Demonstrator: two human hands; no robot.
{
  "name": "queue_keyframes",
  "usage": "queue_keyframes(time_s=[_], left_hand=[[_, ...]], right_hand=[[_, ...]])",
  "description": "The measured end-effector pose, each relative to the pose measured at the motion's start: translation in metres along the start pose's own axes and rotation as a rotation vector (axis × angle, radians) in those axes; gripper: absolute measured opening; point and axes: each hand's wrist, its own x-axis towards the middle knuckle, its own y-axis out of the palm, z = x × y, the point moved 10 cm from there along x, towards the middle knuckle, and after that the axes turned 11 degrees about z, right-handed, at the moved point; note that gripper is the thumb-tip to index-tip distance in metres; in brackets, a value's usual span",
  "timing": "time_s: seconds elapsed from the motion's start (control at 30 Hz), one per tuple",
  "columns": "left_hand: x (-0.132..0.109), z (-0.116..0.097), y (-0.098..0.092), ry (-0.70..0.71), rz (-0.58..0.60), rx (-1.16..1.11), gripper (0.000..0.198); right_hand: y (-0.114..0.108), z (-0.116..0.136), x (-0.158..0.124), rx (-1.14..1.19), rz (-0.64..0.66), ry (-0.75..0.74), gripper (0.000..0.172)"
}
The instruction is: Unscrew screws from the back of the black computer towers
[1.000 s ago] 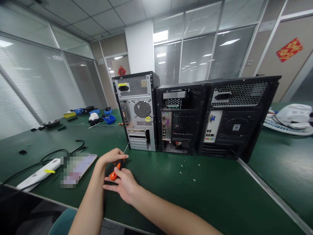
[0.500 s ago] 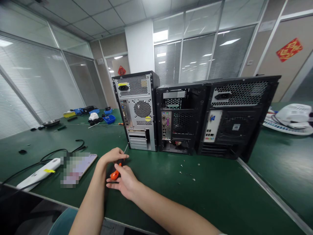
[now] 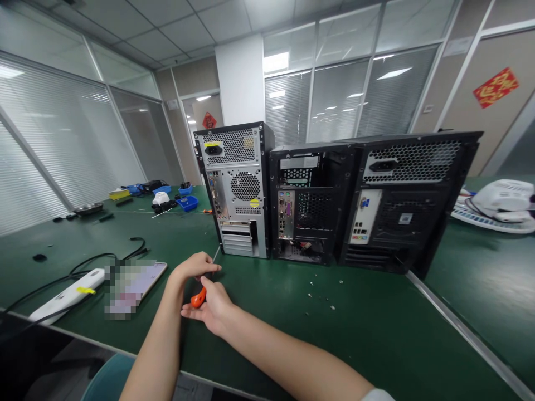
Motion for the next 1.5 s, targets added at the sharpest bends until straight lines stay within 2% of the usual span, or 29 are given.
queue_keyframes(time_s=[0.43, 0.77, 1.23, 1.5], left_hand=[[0.000, -0.005, -0.004, 0.013, -0.037, 0.074, 0.032], [0.001, -0.008, -0.007, 0.021, -0.073, 0.156, 0.034], [0.003, -0.005, -0.008, -0.038, -0.097, 0.198, 0.030], [0.002, -0.004, -0.008, -0.052, -0.111, 0.196, 0.032]], right_hand=[[-0.004, 0.002, -0.004, 0.023, -0.064, -0.057, 0.016], [-0.015, 0.001, -0.003, -0.140, -0.127, -0.014, 0.022], [-0.007, 0.005, -0.005, -0.108, -0.050, -0.093, 0.015], [-0.008, 0.006, -0.003, -0.082, -0.045, -0.158, 0.020]])
